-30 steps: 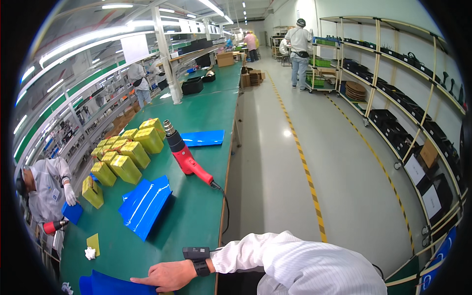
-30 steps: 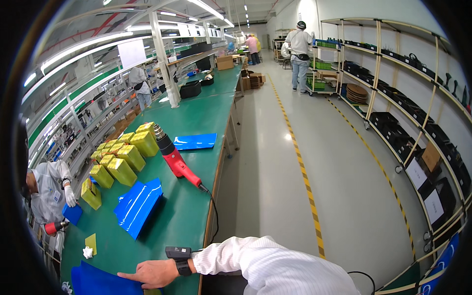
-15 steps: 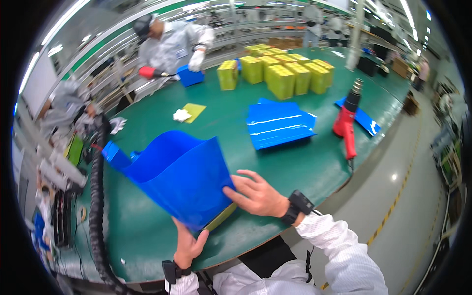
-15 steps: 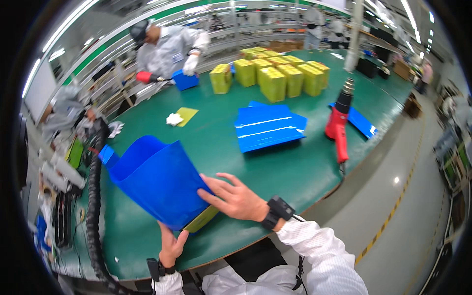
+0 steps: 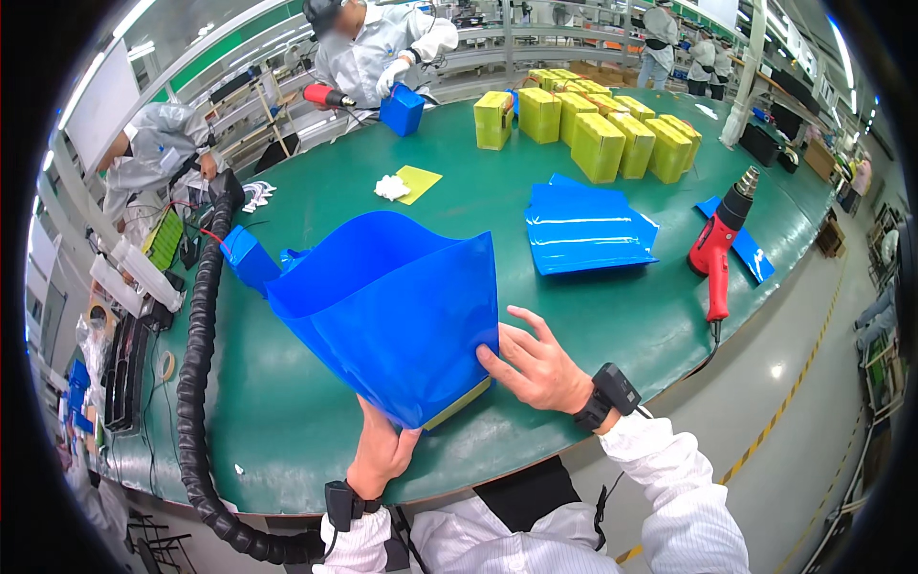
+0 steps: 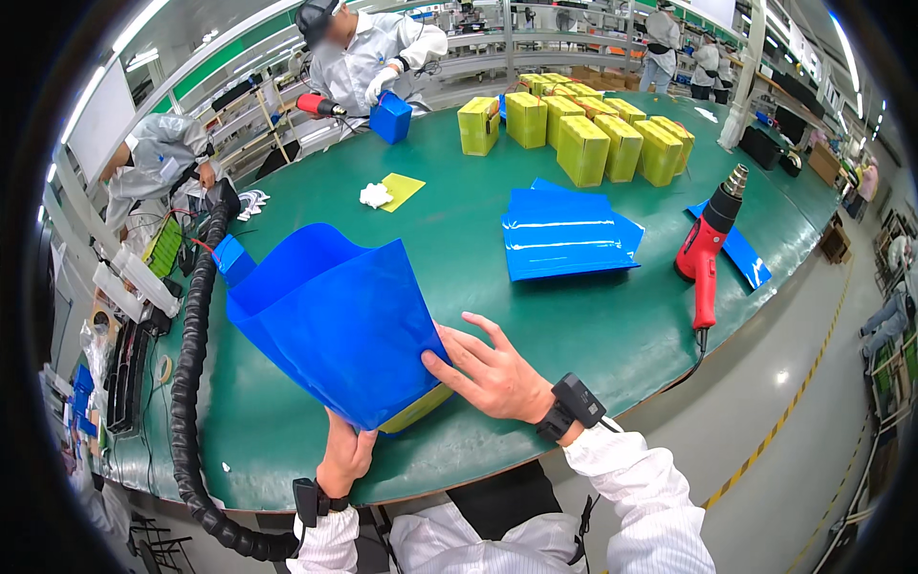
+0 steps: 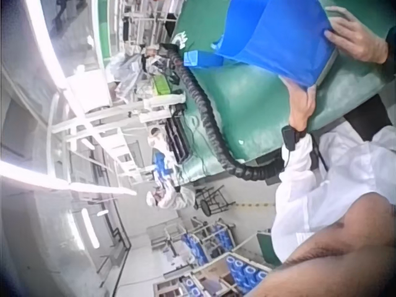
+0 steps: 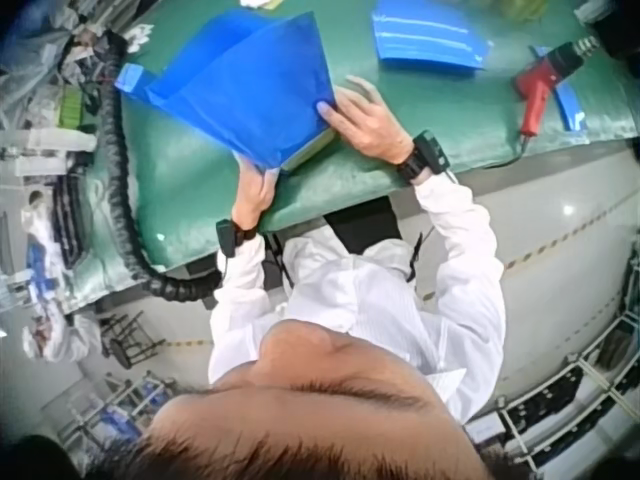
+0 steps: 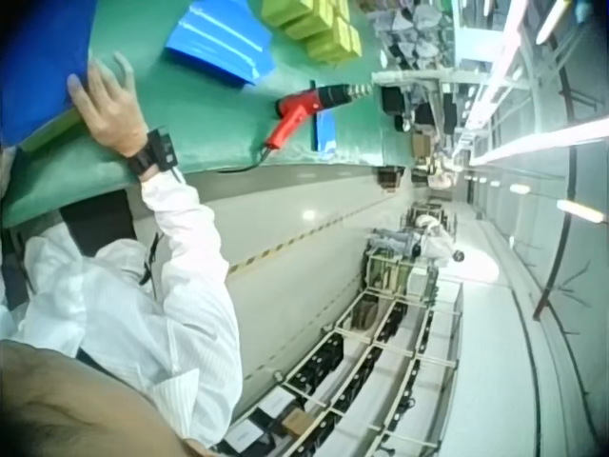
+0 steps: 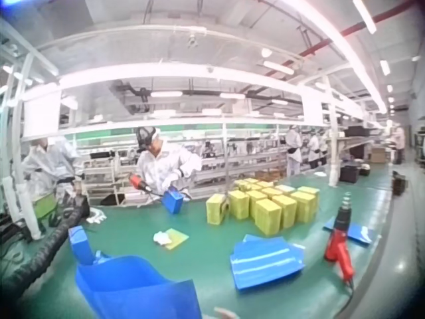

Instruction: Apply heat to shrink blue plastic casing around battery components using a heat gun.

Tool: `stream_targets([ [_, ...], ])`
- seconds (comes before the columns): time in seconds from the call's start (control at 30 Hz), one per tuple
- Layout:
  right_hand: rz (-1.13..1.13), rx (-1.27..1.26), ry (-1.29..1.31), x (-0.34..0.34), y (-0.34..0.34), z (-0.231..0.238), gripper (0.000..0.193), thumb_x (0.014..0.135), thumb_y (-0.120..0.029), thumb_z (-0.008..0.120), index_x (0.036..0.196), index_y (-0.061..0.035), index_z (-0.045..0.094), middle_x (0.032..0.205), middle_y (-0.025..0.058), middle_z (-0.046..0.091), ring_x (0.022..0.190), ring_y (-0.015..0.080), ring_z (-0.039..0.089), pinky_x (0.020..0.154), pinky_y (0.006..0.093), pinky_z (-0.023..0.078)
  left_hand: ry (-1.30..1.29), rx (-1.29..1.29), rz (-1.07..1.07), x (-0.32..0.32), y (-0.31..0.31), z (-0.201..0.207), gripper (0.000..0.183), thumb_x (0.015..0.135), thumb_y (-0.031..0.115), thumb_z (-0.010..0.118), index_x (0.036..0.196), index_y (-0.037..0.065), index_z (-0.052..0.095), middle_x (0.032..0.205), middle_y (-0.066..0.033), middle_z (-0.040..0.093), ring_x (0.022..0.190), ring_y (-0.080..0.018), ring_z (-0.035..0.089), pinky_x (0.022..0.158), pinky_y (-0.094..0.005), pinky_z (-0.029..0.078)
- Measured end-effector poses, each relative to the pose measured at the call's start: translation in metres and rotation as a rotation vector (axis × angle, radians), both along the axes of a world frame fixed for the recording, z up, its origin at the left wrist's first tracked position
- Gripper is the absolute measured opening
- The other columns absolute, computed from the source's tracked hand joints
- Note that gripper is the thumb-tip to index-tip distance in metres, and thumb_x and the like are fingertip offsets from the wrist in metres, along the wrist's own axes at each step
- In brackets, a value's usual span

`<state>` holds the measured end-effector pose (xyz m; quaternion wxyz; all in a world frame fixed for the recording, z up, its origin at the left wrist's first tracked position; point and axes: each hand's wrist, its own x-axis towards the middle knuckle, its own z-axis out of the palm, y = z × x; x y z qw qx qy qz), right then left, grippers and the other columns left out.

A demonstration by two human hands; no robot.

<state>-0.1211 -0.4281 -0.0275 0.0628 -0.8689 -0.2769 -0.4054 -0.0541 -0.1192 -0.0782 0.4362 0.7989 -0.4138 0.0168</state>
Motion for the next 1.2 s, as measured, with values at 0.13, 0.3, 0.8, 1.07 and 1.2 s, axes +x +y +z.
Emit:
stream_targets([
  [0.13, 0.007, -0.013, -0.002, 0.000, -0.003, 0.001, 0.042, 0.093, -0.010, 0.059, 0.134, -0.0034, 0.062, 0.130, 0.0198, 0.065, 0.125, 0.0291, 0.064, 0.111, 0.0587, 0.042, 0.036, 0.044, -0.001, -0.001, 0.000, -0.001, 0.087, 0.101, 0.032, 0.061, 0.155, -0.015, 0.013, 0.158, -0.0367, 0.017, 0.143, -0.0524, 0.032, 0.120, -0.0497, 0.027],
  [0.3, 0.029, -0.009, -0.021, 0.003, -0.003, -0.002, 0.041, 0.093, -0.010, 0.059, 0.134, -0.0038, 0.062, 0.130, 0.0192, 0.066, 0.124, 0.0293, 0.064, 0.112, 0.0598, 0.042, -0.034, 0.012, -0.005, -0.001, 0.002, -0.010, 0.095, 0.098, 0.031, 0.064, 0.156, -0.015, 0.003, 0.157, -0.0370, 0.020, 0.141, -0.0515, 0.036, 0.119, -0.0488, 0.030],
  [0.8, 0.061, -0.019, -0.033, 0.009, -0.003, -0.006, 0.034, 0.087, -0.009, 0.064, 0.121, -0.0047, 0.069, 0.117, 0.0164, 0.067, 0.113, 0.0277, 0.068, 0.109, 0.0646, 0.042, -0.008, 0.054, 0.041, -0.009, 0.002, 0.006, 0.091, 0.094, 0.034, 0.070, 0.151, -0.017, 0.021, 0.150, -0.0362, 0.037, 0.138, -0.0526, 0.038, 0.124, -0.0559, 0.014],
  [1.07, 0.013, -0.048, -0.053, 0.002, -0.008, -0.009, 0.026, 0.084, -0.008, 0.066, 0.110, -0.0033, 0.070, 0.110, 0.0133, 0.070, 0.101, 0.0269, 0.070, 0.109, 0.0654, 0.042, -0.025, -0.053, 0.033, -0.010, -0.015, 0.005, 0.112, 0.088, 0.033, 0.078, 0.156, -0.013, 0.003, 0.159, -0.0392, 0.012, 0.148, -0.0544, 0.020, 0.124, -0.0537, 0.020],
  [1.2, 0.014, -0.031, -0.056, 0.007, -0.004, -0.009, 0.022, 0.087, -0.007, 0.066, 0.107, -0.0021, 0.070, 0.108, 0.0128, 0.071, 0.099, 0.0260, 0.071, 0.109, 0.0653, 0.042, -0.068, -0.005, 0.047, -0.011, -0.011, 0.002, 0.112, 0.091, 0.029, 0.076, 0.156, -0.015, -0.004, 0.164, -0.0363, 0.014, 0.152, -0.0483, 0.021, 0.125, -0.0477, 0.016],
])
